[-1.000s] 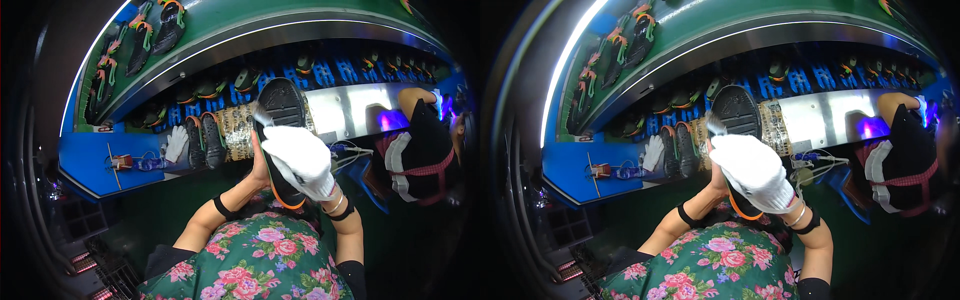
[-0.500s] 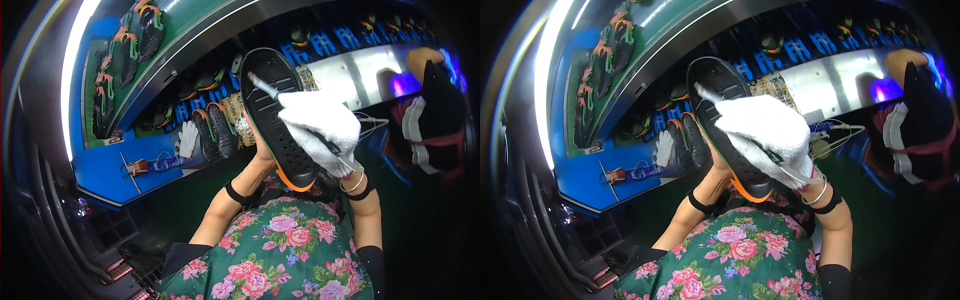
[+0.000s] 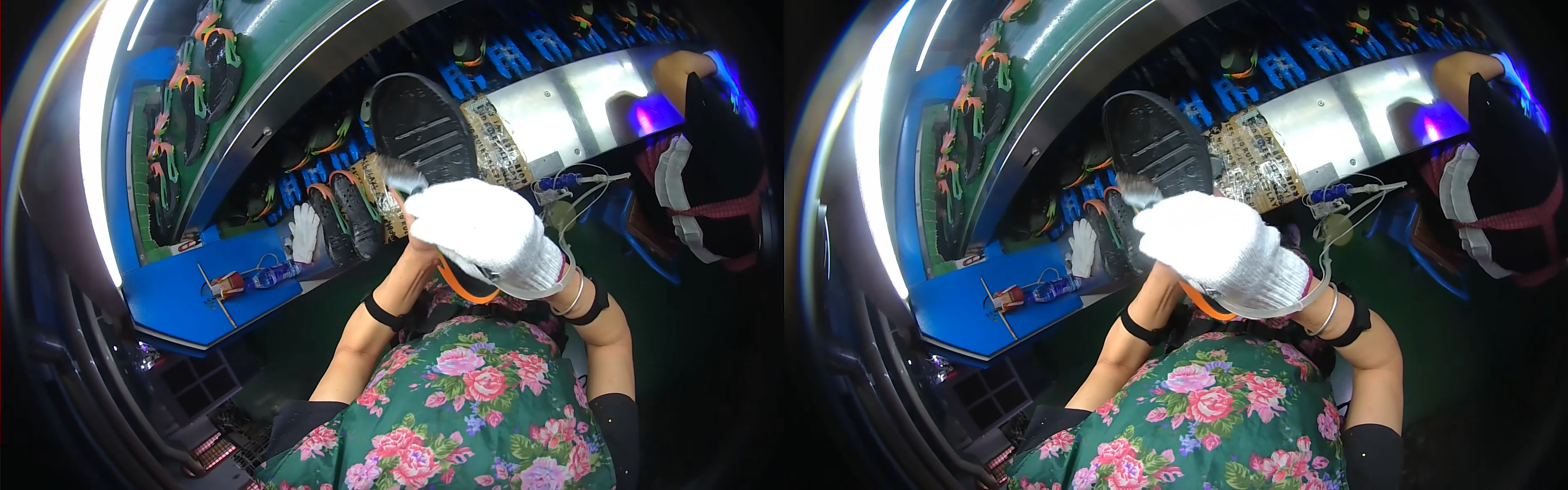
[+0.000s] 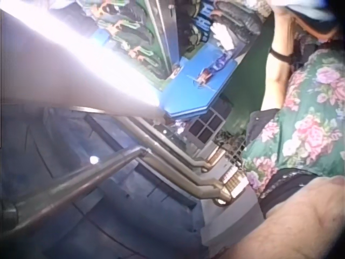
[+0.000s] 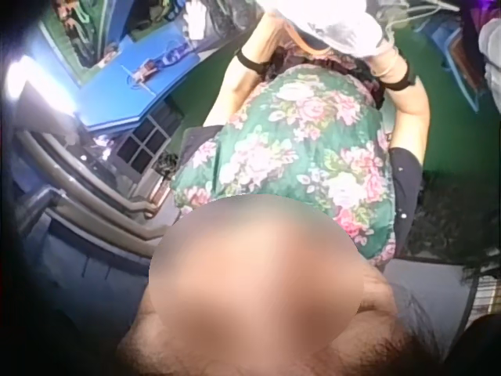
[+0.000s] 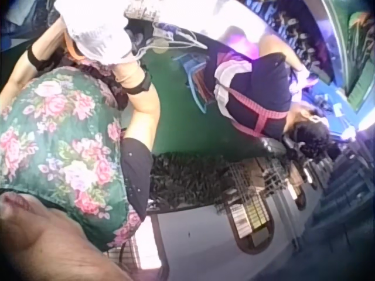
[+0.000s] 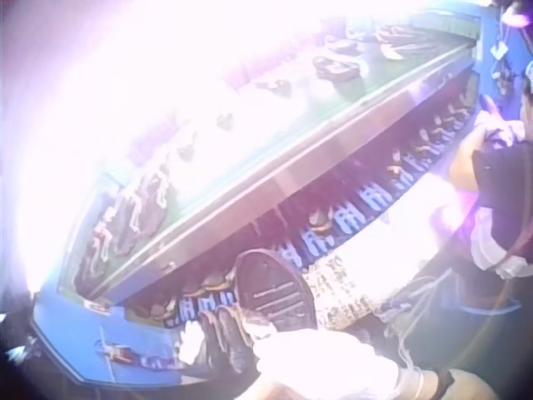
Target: Apply white adhesive or primer to the bottom of shoe soles using a brush.
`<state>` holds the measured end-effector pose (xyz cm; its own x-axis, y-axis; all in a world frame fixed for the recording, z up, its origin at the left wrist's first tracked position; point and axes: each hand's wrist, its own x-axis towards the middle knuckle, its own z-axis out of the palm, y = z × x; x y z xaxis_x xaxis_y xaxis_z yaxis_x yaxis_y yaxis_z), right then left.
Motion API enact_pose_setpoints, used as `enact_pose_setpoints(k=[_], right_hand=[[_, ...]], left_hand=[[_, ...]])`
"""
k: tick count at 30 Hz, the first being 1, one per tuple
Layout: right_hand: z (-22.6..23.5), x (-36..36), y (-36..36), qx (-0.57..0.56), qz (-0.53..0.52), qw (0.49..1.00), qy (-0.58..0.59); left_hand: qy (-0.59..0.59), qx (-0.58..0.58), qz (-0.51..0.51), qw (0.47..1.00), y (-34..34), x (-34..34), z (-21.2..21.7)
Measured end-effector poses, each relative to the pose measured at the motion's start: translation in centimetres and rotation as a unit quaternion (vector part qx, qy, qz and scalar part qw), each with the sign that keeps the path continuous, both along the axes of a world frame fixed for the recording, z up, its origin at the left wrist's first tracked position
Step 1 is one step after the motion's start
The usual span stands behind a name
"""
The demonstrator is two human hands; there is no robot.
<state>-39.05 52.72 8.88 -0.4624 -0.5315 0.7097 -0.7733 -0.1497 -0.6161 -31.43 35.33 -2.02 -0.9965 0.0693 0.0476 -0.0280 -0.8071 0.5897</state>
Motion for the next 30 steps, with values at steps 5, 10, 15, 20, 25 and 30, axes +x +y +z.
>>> enact_pose_setpoints(k=[5, 10, 15, 20, 25, 30], right_hand=[[-1.2, -1.6, 0.5, -0.028, -0.017, 0.999, -0.015], [-1.1, 0.5, 0.5, 0.014, 0.028, 0.999, 0.001], [-1.4, -0.6, 1.7, -0.010, 0.008, 0.994, -0.108], [-1.9, 1.6, 1.4, 0.017, 0.045, 0.996, -0.079], [-2.3, 0.6, 2.0, 0.015, 0.032, 0.995, -0.089], [-1.9, 2.2, 1.8, 0.011, 0.043, 0.997, -0.059]], left_hand=[[-0.052, 0.231, -0.009, 0.971, -1.8, 1.1, -1.6], [-0.167, 0.096, 0.023, 0.981, -0.9, 1.0, -1.1], [-0.147, 0.250, 0.077, 0.954, -0.2, -0.7, 3.8], [-0.132, 0.056, -0.020, 0.990, -0.7, -0.5, 2.4], [-0.054, 0.013, -0.009, 0.998, -1.2, -2.4, 4.6], [-0.060, 0.048, -0.015, 0.997, -0.7, -2.8, 4.8]])
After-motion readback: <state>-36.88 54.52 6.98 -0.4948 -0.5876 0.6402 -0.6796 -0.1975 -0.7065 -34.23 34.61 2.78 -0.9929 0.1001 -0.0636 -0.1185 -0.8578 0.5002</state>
